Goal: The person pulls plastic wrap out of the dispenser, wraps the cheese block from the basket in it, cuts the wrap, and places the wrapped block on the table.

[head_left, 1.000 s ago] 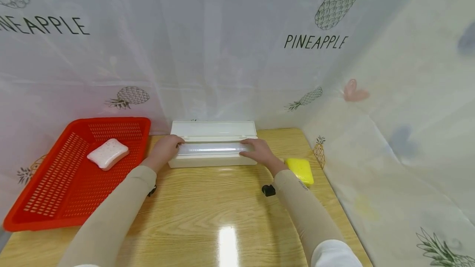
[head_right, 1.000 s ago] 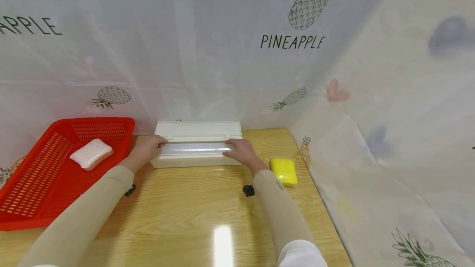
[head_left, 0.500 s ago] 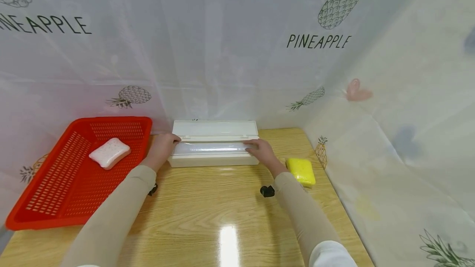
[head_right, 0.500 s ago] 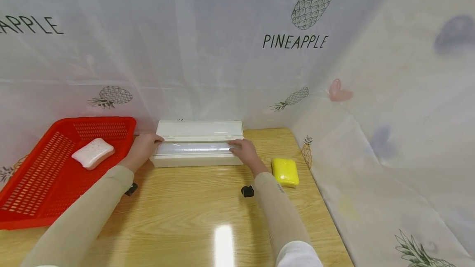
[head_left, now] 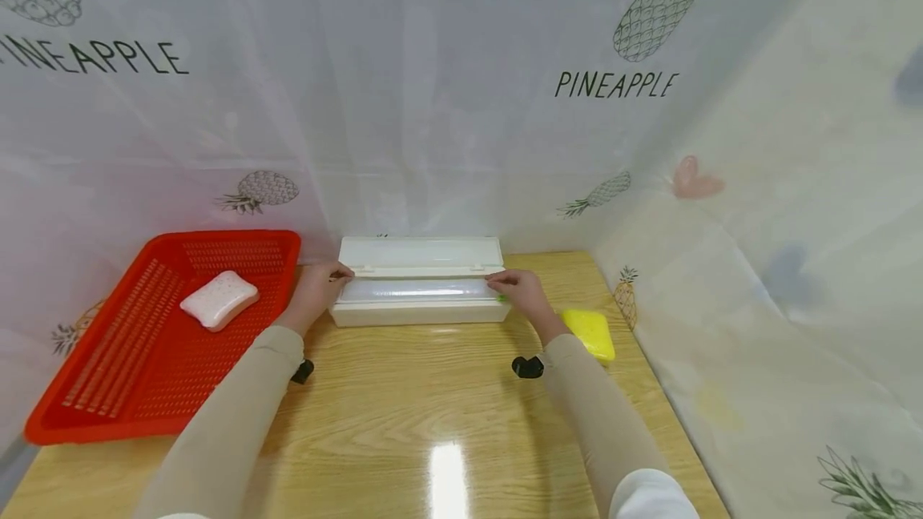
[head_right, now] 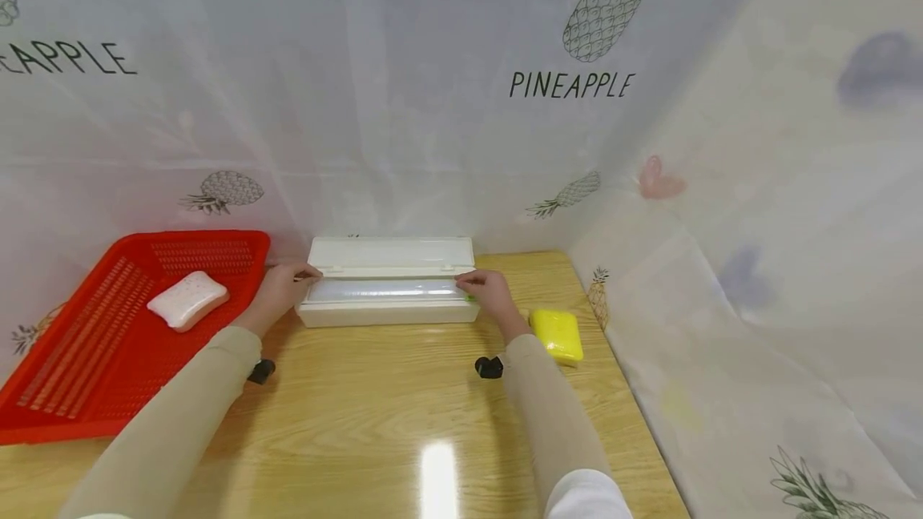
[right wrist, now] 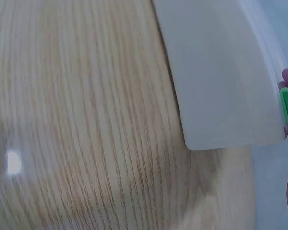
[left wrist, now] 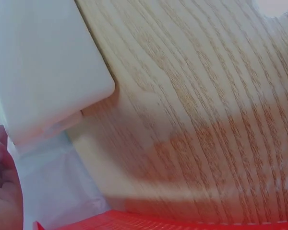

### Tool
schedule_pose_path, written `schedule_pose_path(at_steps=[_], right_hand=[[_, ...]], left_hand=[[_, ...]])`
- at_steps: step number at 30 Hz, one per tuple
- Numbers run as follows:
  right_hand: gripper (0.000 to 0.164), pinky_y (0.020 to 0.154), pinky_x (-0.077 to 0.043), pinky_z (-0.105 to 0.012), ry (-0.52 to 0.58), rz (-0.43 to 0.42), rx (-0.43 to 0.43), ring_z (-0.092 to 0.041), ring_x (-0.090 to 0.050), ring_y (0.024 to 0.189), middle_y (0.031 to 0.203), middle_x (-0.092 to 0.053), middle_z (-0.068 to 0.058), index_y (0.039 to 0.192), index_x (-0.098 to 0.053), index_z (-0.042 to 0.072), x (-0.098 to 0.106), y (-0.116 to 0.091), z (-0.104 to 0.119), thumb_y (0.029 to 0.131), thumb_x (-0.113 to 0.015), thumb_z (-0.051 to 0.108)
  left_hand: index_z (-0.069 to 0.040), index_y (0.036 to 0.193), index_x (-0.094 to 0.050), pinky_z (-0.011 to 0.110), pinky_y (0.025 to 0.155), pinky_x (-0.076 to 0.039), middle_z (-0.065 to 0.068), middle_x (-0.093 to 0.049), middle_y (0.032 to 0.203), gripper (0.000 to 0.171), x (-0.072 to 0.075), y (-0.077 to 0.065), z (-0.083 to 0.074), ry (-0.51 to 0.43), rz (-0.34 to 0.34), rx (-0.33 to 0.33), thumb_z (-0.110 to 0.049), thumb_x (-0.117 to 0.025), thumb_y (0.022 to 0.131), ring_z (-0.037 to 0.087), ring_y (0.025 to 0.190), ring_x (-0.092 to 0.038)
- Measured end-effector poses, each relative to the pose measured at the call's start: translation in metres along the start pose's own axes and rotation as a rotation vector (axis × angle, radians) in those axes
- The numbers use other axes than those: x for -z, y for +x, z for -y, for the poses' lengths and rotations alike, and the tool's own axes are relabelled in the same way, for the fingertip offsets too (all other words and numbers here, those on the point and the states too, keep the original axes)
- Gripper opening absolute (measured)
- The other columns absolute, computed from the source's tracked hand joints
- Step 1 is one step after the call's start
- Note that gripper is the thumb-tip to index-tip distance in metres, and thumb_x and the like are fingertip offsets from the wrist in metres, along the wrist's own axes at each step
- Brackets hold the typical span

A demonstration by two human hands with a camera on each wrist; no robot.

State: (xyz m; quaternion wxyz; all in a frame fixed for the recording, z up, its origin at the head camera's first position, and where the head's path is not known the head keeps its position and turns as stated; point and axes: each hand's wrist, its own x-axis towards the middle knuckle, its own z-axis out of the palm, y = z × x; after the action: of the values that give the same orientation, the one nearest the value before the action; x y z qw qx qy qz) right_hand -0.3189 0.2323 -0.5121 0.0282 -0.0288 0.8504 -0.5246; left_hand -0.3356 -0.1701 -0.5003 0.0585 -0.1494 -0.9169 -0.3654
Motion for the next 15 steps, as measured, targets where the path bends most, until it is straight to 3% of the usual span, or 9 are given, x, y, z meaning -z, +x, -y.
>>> schedule_pose_path(at_steps=[4,7,15], right_hand=[[0.038,0.106,-0.038,-0.047,-0.184,0.103,0.054,-0.03,-0.047,0.127,0.128,-0.06,-0.007,0.123,-0.067,0.01,-0.0025,0.0014,0.0033,0.087,-0.075,0.02],[0.043,0.108,-0.035,-0.048,-0.281,0.123,0.092,-0.031,-0.046,0.128,0.131,-0.058,-0.008,0.126,-0.065,0.01,-0.0039,0.0009,0.0052,0.086,-0.077,0.021],[0.023,0.105,-0.039,-0.047,-0.226,0.073,0.102,-0.03,-0.05,0.123,0.123,-0.062,-0.007,0.114,-0.071,0.007,-0.0046,-0.0024,0.0061,0.092,-0.07,0.014]], left_hand=[[0.001,0.097,-0.071,0.045,0.078,-0.051,0.018,-0.069,0.096,0.007,-0.0012,-0.0016,0.0031,-0.005,-0.022,-0.009,0.0,-0.065,0.092,0.032,0.086,-0.059],[0.0,0.096,-0.071,0.045,0.078,-0.05,0.018,-0.069,0.096,0.007,-0.0026,-0.0017,0.0027,-0.019,-0.028,0.001,0.0,-0.065,0.092,0.032,0.086,-0.059],[0.0,0.095,-0.072,0.044,0.079,-0.05,0.018,-0.069,0.098,0.007,-0.004,0.0004,0.0024,-0.064,-0.038,0.055,-0.003,-0.065,0.093,0.032,0.089,-0.06]])
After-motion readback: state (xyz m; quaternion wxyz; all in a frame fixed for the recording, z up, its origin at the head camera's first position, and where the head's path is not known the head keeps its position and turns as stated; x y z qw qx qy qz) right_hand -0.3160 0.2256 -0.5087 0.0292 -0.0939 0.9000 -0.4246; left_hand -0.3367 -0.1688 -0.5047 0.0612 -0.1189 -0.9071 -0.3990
